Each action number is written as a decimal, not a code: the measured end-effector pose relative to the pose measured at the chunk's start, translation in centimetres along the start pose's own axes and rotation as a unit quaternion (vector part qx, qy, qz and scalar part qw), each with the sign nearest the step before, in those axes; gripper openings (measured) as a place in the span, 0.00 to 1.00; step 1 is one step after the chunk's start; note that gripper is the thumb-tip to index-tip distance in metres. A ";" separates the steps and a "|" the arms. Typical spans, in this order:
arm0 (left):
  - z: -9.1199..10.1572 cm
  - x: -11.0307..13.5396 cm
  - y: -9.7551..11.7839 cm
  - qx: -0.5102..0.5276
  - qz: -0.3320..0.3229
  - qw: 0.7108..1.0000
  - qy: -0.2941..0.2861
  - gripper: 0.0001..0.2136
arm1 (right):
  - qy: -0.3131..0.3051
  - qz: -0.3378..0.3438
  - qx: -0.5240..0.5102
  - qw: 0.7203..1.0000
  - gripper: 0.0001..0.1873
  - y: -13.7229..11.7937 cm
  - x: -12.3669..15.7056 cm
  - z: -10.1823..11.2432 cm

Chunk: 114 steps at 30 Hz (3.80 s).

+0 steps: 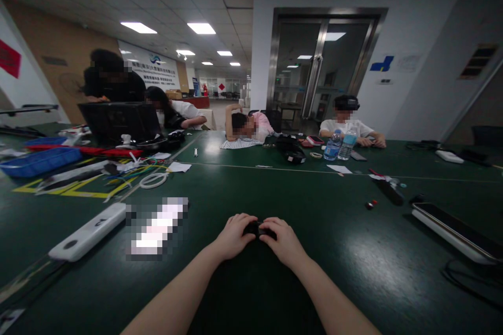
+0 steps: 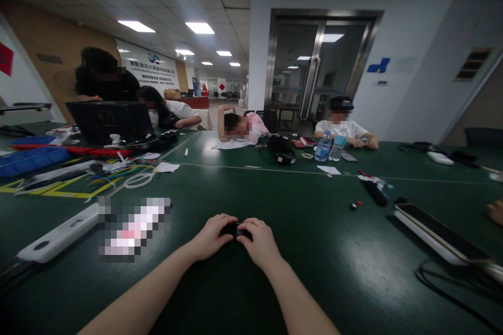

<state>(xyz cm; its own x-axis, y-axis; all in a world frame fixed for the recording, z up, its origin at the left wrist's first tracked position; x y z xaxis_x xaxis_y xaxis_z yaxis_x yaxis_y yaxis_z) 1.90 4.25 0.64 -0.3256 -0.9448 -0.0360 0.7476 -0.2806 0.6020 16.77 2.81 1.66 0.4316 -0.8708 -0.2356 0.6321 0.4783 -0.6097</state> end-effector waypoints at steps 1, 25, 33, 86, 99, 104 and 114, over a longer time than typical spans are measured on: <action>0.0 0.0 0.0 -0.002 0.001 1.000 -0.002 0.19 | -0.004 -0.007 0.000 1.000 0.12 0.0 0.0 0.0; 0.3 0.1 -0.7 0.101 0.009 0.995 0.007 0.17 | 0.011 -0.039 -0.202 0.979 0.22 1.1 0.4 0.9; 0.5 0.2 -0.7 0.266 0.012 0.964 -0.014 0.21 | 0.027 -0.045 -0.227 0.973 0.21 0.9 0.4 1.2; -3.2 1.1 2.7 0.826 0.265 0.483 -0.119 0.19 | 0.117 0.110 -0.086 0.983 0.11 -3.5 0.9 1.6; -2.8 1.6 2.3 0.823 0.311 0.464 -0.102 0.27 | 0.213 0.006 -0.258 0.942 0.14 0.5 0.7 1.8; -2.9 1.6 2.3 0.823 0.293 0.470 -0.126 0.29 | 0.258 -0.031 -0.316 0.912 0.16 2.2 0.7 1.8; -2.8 1.5 2.5 0.818 0.294 0.479 -0.123 0.26 | 0.307 -0.055 -0.353 0.882 0.16 2.7 1.1 2.2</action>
<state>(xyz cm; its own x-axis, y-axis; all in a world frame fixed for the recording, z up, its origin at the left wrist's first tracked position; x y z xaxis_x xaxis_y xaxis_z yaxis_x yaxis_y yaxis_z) 4.86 1.67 -0.15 -0.5463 -0.6736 0.4978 -0.6355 0.7205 0.2774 20.40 3.40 1.38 -0.1741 -0.9091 -0.3785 -0.0024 0.3848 -0.9230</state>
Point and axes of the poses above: each hand's wrist, its own x-axis away from the middle knuckle, its own z-axis out of the back of the hand, y = z × x, the point moved 5 cm from there along -x, towards the middle knuckle, and after that the axes turned 11 degrees about z, right-handed, at the moved point
